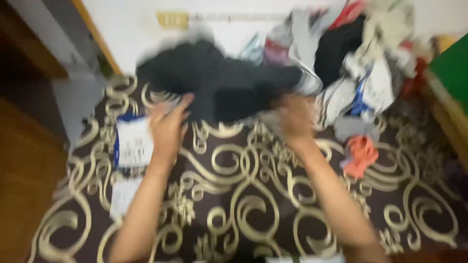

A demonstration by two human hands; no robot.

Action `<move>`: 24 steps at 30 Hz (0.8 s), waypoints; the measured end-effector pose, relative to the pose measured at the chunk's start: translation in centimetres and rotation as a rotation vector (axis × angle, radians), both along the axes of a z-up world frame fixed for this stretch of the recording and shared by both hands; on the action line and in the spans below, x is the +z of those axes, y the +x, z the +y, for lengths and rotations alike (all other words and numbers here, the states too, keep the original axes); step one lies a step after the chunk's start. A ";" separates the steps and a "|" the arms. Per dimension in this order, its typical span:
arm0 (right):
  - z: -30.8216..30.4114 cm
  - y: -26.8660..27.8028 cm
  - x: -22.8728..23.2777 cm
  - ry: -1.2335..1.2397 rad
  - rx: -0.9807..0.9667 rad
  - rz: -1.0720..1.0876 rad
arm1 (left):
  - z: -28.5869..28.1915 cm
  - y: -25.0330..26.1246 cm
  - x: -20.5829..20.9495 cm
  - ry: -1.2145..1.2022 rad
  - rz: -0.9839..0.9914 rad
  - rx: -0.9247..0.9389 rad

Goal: Fold various items of clothing including t-shirts and small garments on a patterned bed surface.

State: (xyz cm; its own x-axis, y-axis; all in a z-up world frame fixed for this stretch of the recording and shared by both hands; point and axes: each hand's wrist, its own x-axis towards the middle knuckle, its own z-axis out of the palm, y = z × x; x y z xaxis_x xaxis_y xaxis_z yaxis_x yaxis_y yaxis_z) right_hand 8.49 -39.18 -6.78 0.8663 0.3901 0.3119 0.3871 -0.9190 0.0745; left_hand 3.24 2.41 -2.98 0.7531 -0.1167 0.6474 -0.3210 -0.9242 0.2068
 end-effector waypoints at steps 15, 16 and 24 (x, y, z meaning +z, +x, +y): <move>-1.0 -9.7 15.3 0.611 0.127 0.629 | 7.8 -4.1 2.3 -0.759 1.097 -0.790; -0.9 -9.5 15.7 0.492 0.121 0.644 | 7.4 -3.9 3.1 -0.548 1.099 -0.620; -1.3 -4.1 14.4 0.578 0.200 0.556 | 3.9 1.3 4.0 -0.527 0.645 -0.277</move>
